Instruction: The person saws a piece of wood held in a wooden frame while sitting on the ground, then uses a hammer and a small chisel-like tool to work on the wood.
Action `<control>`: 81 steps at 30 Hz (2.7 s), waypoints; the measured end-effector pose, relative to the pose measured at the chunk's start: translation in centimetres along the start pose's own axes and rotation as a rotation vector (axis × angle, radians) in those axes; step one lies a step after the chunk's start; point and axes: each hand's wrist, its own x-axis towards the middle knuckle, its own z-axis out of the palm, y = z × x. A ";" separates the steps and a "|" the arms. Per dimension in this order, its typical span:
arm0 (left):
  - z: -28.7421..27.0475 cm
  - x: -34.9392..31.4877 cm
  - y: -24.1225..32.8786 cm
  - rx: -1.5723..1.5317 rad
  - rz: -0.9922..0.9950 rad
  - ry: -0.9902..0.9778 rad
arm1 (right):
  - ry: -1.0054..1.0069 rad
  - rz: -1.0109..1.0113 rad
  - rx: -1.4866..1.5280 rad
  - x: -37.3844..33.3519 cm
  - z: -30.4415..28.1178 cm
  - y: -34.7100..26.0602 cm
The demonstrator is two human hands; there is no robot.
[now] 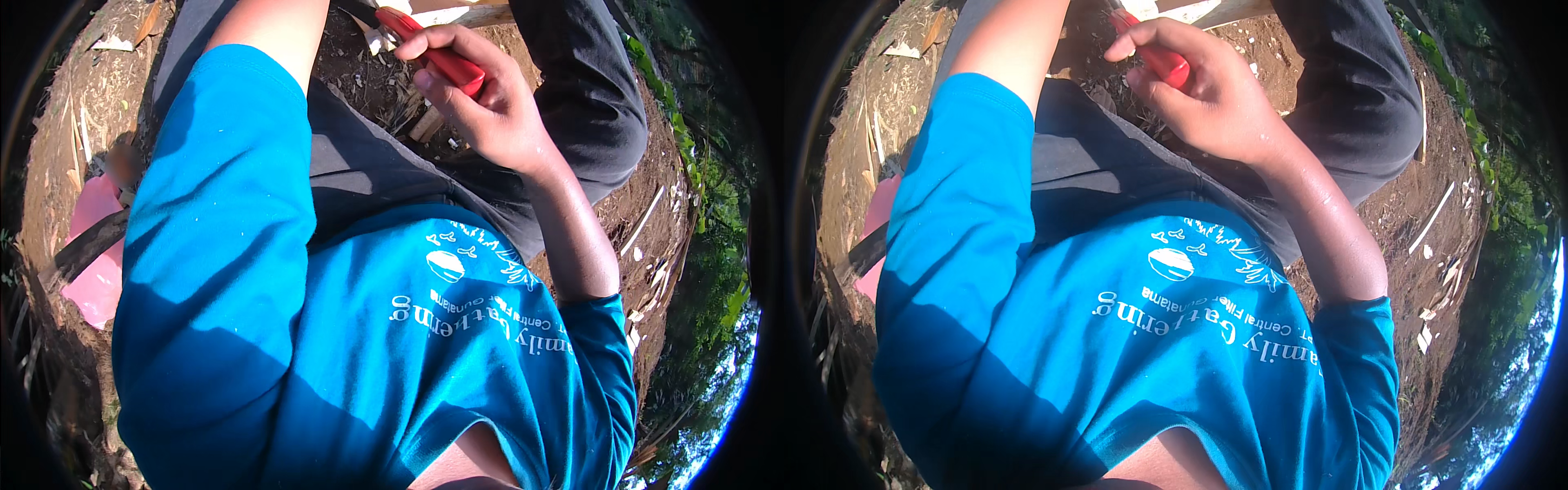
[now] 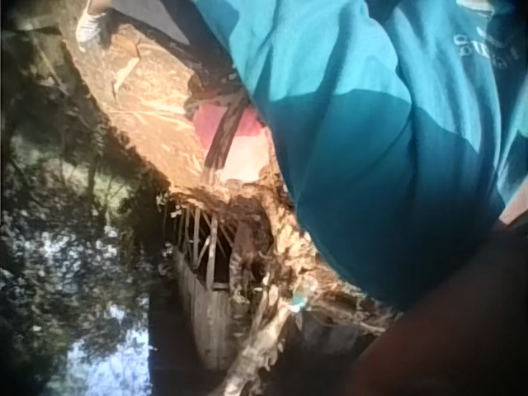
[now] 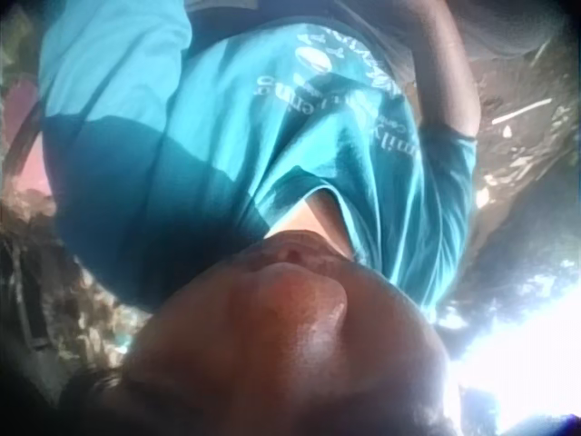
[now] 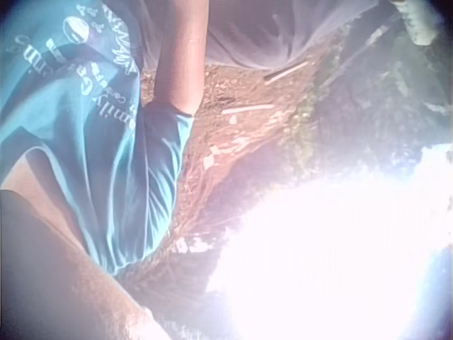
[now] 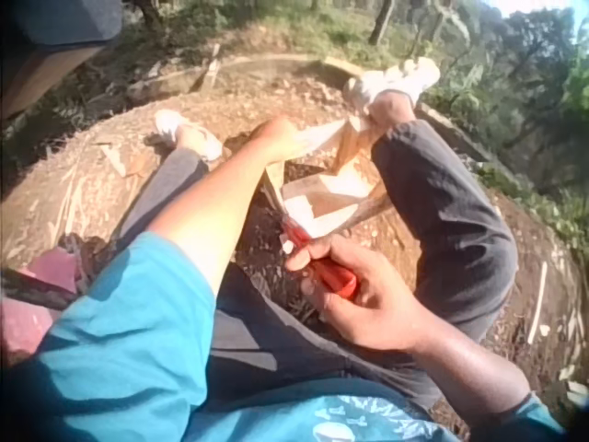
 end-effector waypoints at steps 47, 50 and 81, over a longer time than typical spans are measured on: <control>0.4 0.6 -0.8 -0.041 0.023 -0.051 | 0.289 0.210 -0.273 -6.5 2.5 -8.3; 0.8 1.4 -1.8 -0.029 0.061 -0.050 | 0.233 0.126 -0.372 -8.1 2.9 -8.1; -0.1 1.6 -1.2 0.090 0.173 -0.071 | 0.267 0.179 -0.141 -6.0 2.9 5.4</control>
